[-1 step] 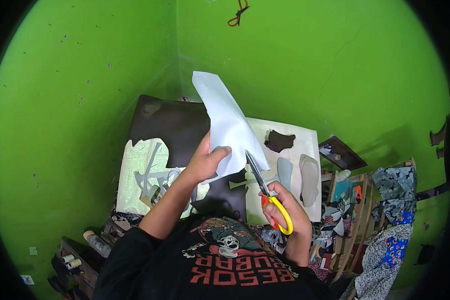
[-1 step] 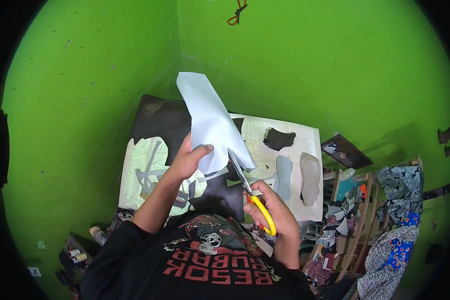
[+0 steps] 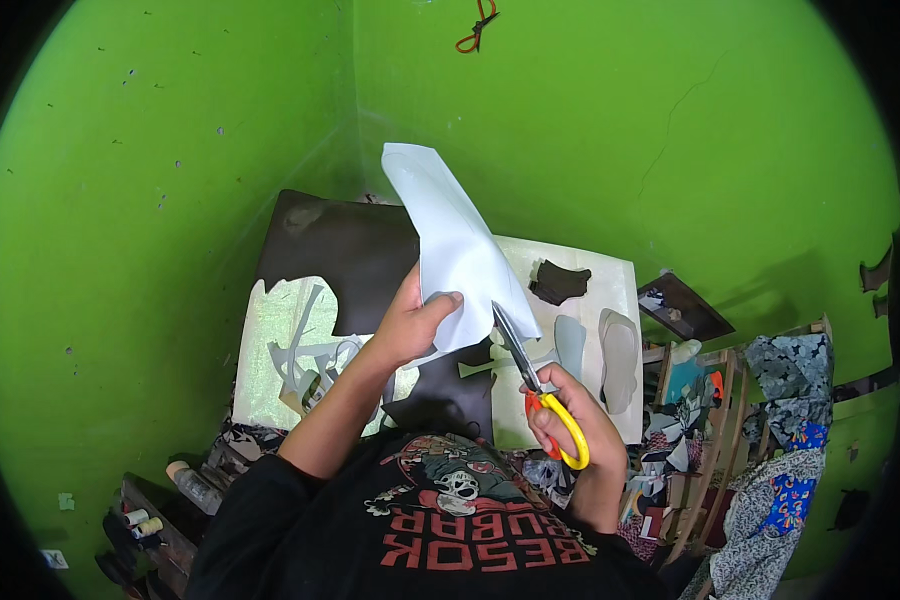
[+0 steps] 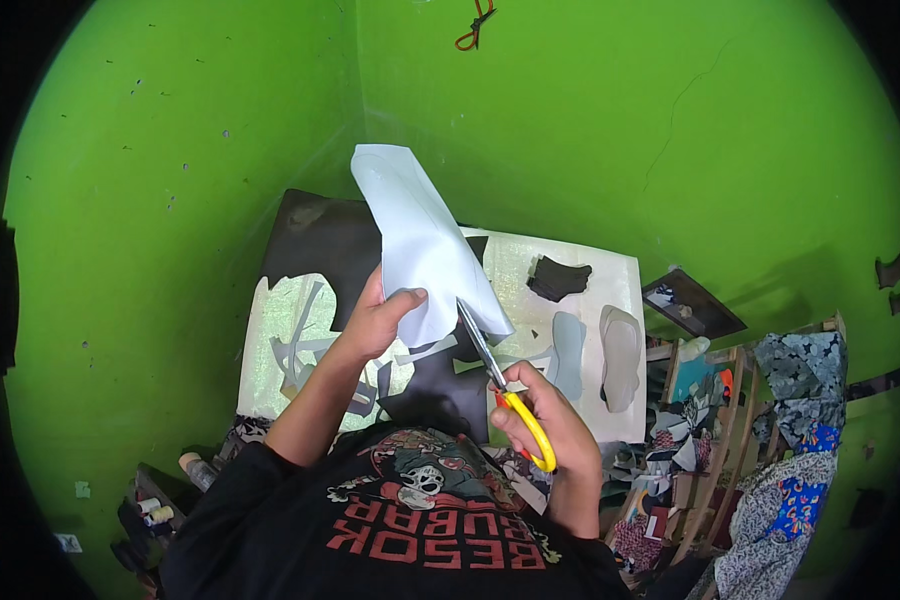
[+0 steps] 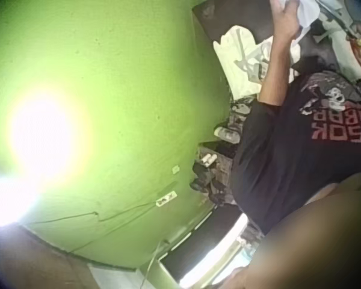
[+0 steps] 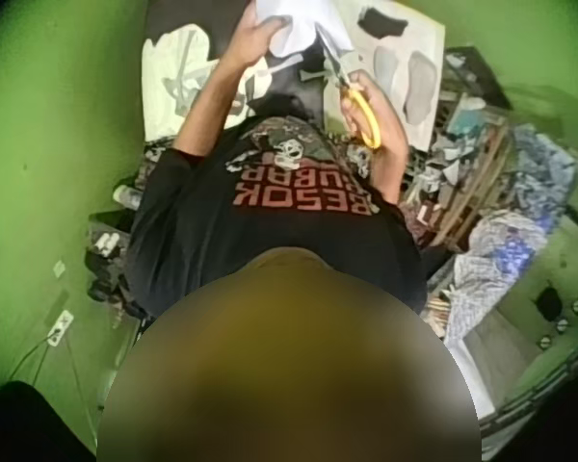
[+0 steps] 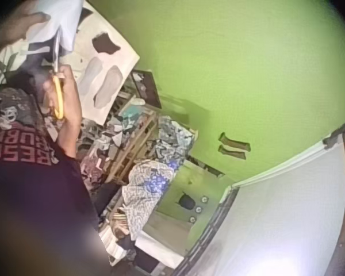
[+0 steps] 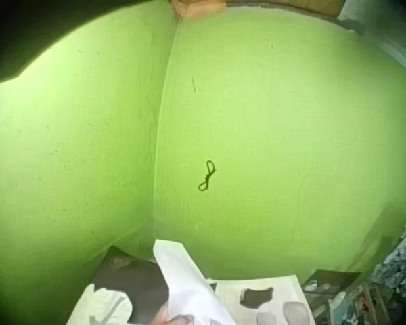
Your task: Cutting a white material template using scissors over a dark leather sheet.
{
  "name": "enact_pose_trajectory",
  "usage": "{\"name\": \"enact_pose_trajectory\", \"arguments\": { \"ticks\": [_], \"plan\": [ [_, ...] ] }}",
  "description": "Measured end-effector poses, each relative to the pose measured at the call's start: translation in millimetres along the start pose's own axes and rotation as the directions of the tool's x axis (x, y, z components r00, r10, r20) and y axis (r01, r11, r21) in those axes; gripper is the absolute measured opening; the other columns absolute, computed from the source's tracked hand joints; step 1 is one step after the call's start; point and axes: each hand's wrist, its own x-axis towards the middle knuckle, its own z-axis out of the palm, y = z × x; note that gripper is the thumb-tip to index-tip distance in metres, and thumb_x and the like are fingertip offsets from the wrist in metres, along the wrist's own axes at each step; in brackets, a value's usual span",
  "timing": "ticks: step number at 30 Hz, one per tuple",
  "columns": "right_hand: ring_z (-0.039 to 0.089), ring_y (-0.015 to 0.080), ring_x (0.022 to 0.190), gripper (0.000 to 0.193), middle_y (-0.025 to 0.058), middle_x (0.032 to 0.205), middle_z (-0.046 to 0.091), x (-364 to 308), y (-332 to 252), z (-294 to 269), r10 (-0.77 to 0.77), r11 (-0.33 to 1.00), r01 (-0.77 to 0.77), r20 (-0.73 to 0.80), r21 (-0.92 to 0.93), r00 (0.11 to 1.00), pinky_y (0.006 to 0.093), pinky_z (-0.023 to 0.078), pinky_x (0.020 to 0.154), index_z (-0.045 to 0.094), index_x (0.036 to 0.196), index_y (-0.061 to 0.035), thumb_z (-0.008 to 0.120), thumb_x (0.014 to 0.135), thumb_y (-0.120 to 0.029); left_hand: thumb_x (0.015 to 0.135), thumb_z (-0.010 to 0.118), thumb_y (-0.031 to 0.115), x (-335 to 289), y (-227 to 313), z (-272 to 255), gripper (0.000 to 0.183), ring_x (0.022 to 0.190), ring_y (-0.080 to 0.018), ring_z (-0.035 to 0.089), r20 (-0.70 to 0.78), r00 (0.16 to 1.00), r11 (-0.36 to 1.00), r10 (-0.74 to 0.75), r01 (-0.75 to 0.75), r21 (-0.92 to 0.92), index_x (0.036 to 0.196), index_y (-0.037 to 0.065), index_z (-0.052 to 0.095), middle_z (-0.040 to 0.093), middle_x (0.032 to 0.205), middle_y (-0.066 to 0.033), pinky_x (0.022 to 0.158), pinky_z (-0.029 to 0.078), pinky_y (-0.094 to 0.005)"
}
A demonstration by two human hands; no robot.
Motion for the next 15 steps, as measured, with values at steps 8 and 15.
{"name": "enact_pose_trajectory", "arguments": {
  "ticks": [8, 15],
  "plan": [
    [0.048, 0.0111, 0.058, 0.053, 0.0035, 0.073, 0.049, 3, 10, -1, -0.008, 1.0, 0.009, 0.038, -0.02, 0.999, 0.0238, 0.038, 0.054, 0.041, 0.125, -0.0024, 0.065, 0.094, -0.039, 0.092, 0.063, 0.012, 0, -7, 6, 0.047, 0.106, -0.0154, 0.059, 0.036, 0.999, 0.999, 0.024, -0.025, 0.027, 0.135, -0.001, 0.045, 0.061, 0.116, -0.0076, 0.093, 0.047, -0.0327],
    [0.048, 0.0115, 0.064, 0.054, 0.0051, 0.079, 0.049, 19, 30, 18, -0.168, 0.968, 0.176, -0.058, 0.181, 0.984, 0.0246, 0.042, 0.059, 0.032, 0.13, -0.0044, 0.063, 0.097, -0.033, 0.096, 0.06, 0.013, -18, -22, 21, 0.045, 0.112, -0.0156, 0.057, 0.105, 0.994, 0.998, -0.007, 0.014, -0.061, 0.136, -0.001, 0.044, 0.06, 0.12, -0.009, 0.096, 0.046, -0.0337]
  ]
}}
